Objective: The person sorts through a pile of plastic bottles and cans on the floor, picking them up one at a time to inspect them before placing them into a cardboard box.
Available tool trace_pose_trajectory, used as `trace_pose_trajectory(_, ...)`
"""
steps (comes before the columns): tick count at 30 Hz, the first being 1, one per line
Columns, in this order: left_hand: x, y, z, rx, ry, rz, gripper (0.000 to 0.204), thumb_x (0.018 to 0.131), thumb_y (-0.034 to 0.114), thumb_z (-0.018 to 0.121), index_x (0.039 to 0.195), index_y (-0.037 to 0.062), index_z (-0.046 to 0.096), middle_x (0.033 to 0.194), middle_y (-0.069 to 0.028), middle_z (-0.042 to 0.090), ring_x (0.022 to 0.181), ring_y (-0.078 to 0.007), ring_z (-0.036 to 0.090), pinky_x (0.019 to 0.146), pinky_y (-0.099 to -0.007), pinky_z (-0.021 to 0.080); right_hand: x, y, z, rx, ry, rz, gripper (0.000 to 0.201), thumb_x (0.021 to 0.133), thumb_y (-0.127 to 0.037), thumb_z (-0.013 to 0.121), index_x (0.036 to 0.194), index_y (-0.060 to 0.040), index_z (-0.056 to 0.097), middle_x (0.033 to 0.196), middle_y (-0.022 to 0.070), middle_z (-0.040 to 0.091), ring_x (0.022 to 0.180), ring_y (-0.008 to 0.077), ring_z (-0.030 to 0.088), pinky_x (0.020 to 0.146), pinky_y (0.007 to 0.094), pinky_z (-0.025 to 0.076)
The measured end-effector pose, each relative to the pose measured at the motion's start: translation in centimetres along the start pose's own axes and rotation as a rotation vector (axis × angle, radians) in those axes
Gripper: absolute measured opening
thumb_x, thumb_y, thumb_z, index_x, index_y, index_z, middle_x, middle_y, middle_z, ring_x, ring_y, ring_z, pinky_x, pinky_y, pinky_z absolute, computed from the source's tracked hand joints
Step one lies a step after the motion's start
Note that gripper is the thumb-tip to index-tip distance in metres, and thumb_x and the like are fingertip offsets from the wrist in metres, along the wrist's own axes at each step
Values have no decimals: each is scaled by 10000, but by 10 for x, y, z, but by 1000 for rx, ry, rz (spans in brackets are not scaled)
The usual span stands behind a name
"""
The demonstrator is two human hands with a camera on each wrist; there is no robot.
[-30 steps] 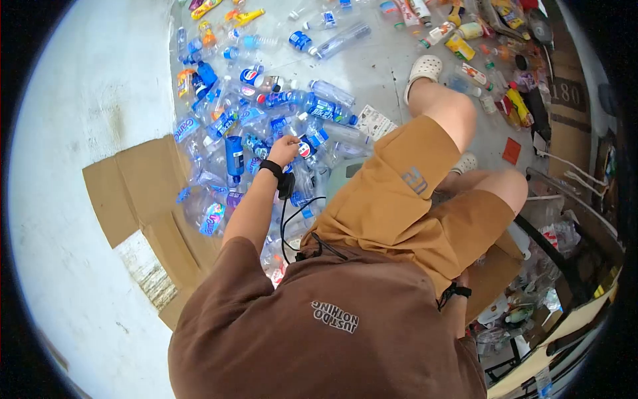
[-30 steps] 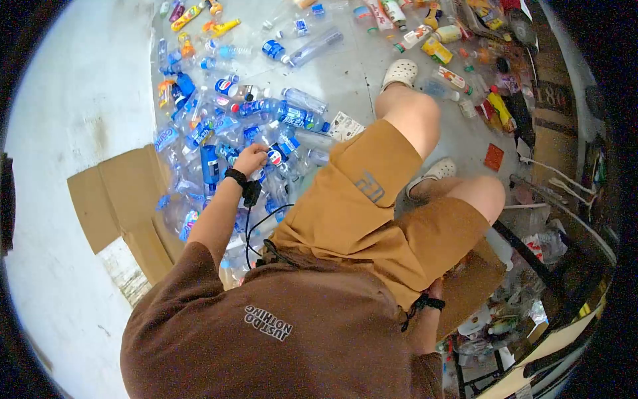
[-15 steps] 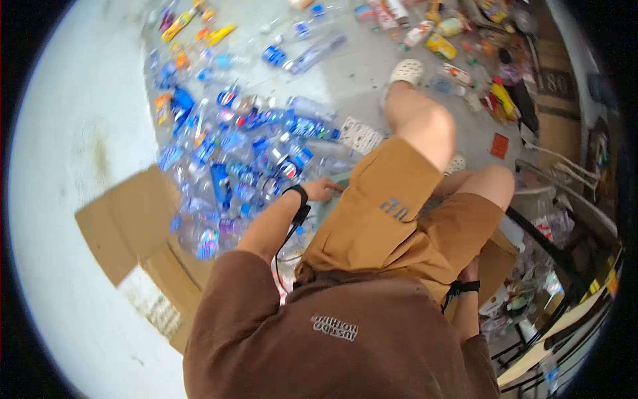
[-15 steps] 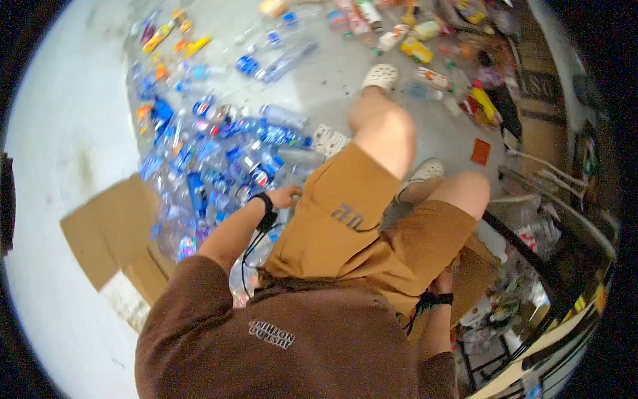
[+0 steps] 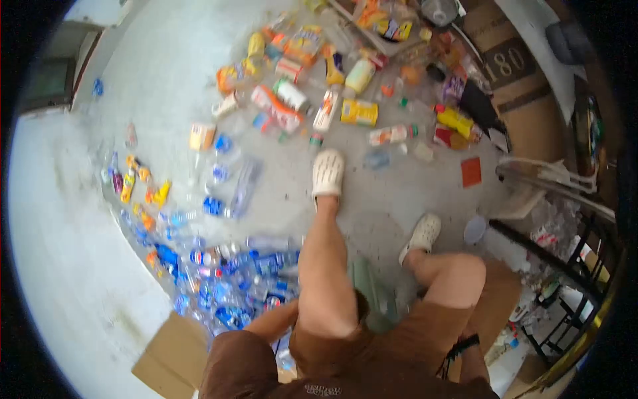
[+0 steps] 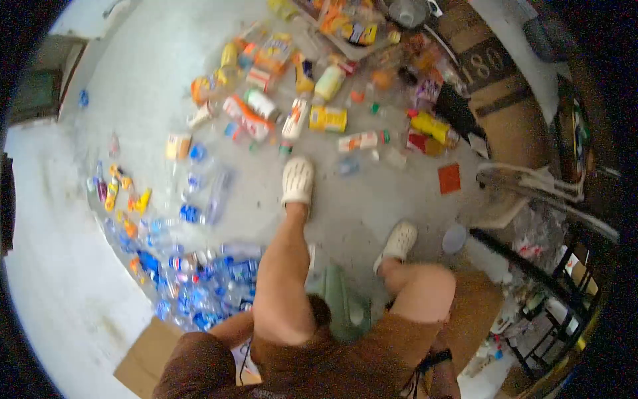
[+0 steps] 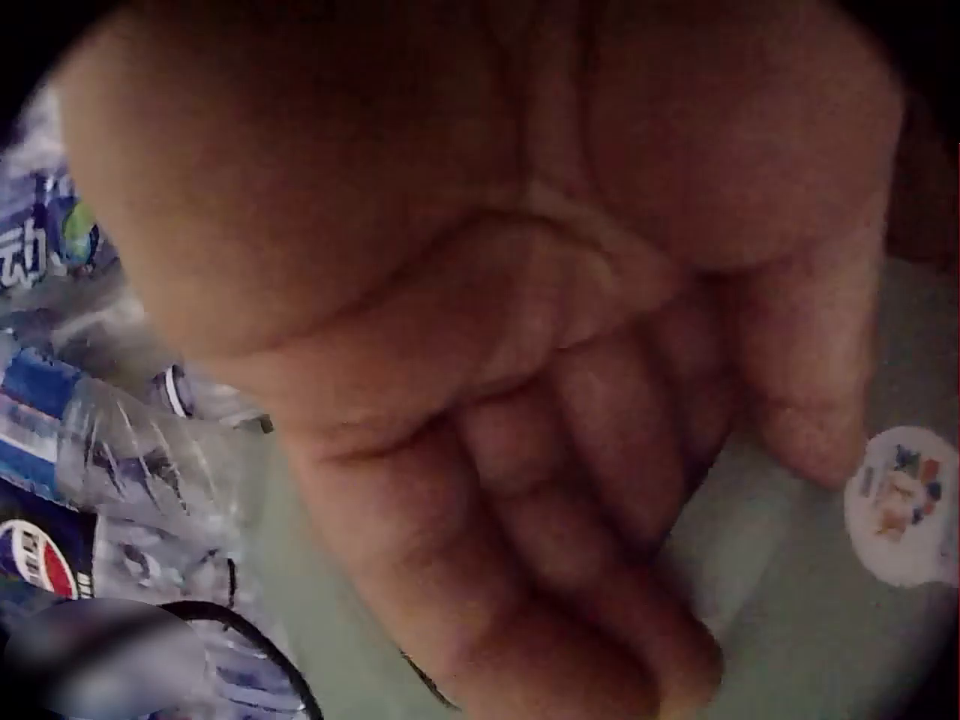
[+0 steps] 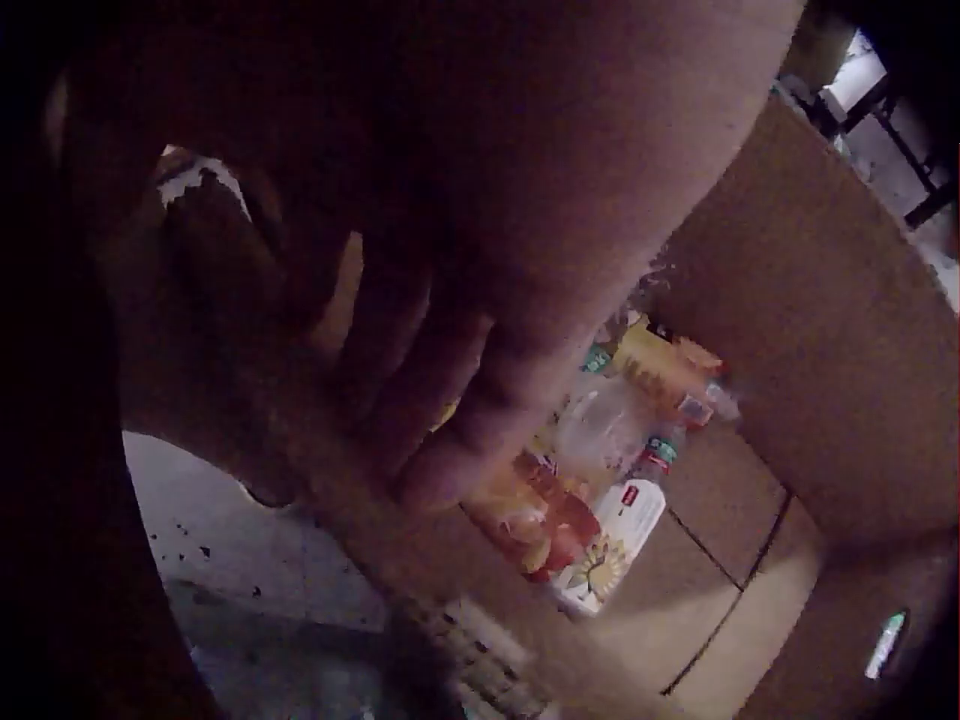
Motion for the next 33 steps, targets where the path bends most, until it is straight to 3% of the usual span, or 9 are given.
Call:
trace_pose_trajectory(3,-35,44,13,-220,-349,132,394,909,197,392,1255,19,457,1289,-91,462,1186,-210,423,1014,-308,284,18,19,21,84,-111,241,405,904,-286,494,1232,-50,479,1103,148,582,963,268,577,778,381,496)
trace_pose_trajectory(5,-88,61,-14,-458,-643,163,383,905,202,402,1235,20,472,1252,-91,479,1151,-205,440,987,-307,302,25,27,39,103,-179,326,417,899,-300,499,1231,-48,480,1098,155,583,967,272,576,780,384,495)
trace_pose_trajectory(10,-160,22,-82,-762,-950,11,357,895,213,427,1186,23,511,1161,-90,522,1063,-192,482,920,-305,345,59,27,57,113,-243,403,449,885,-333,512,1227,-43,485,1088,173,584,976,281,572,785,390,494)
trace_pose_trajectory(15,-162,-37,-123,-757,-956,-124,335,884,224,452,1136,25,550,1070,-90,566,975,-179,524,853,-302,389,72,21,64,136,-158,381,437,869,-326,518,1194,-34,496,1070,190,585,970,295,570,781,398,490)
trace_pose_trajectory(25,-201,-110,-211,-733,-851,-151,303,864,245,501,1037,30,628,889,-89,652,800,-153,607,720,-298,476,26,-115,2,-61,240,1,285,829,-187,508,1042,1,538,1015,217,583,910,337,572,745,415,474)
trace_pose_trajectory(28,-233,-159,-203,-1083,-619,-423,324,844,217,517,1102,32,585,981,-90,627,817,-152,601,685,-284,472,4,-180,-25,-150,390,-111,242,817,-145,505,996,11,551,999,226,582,892,350,572,734,420,470)
trace_pose_trajectory(29,-245,-155,-217,-1072,-637,-409,324,844,217,517,1102,32,585,981,-90,627,817,-152,601,685,-284,472,1,-202,-34,-155,441,-148,228,812,-131,504,981,15,555,993,228,582,886,354,572,731,422,468)
trace_pose_trajectory(31,-265,-154,-259,-1214,-478,-596,261,861,145,523,1095,40,567,973,-70,625,807,-150,593,686,-259,470,12,-222,-34,-120,447,-182,201,804,-103,503,950,22,563,982,234,582,874,363,573,724,425,465)
trace_pose_trajectory(33,-280,-162,-259,-1207,-480,-604,276,845,141,532,1098,36,566,972,-69,618,802,-152,593,678,-261,469,80,-203,-3,-145,332,-225,329,851,-197,456,1122,-21,518,1112,225,553,983,383,549,794,438,463)
Point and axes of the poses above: each hand's wrist, its own x-axis towards the middle knuckle, its own z-axis out of the palm, y = z × x, the point moved 7 cm from there along x, towards the middle knuckle
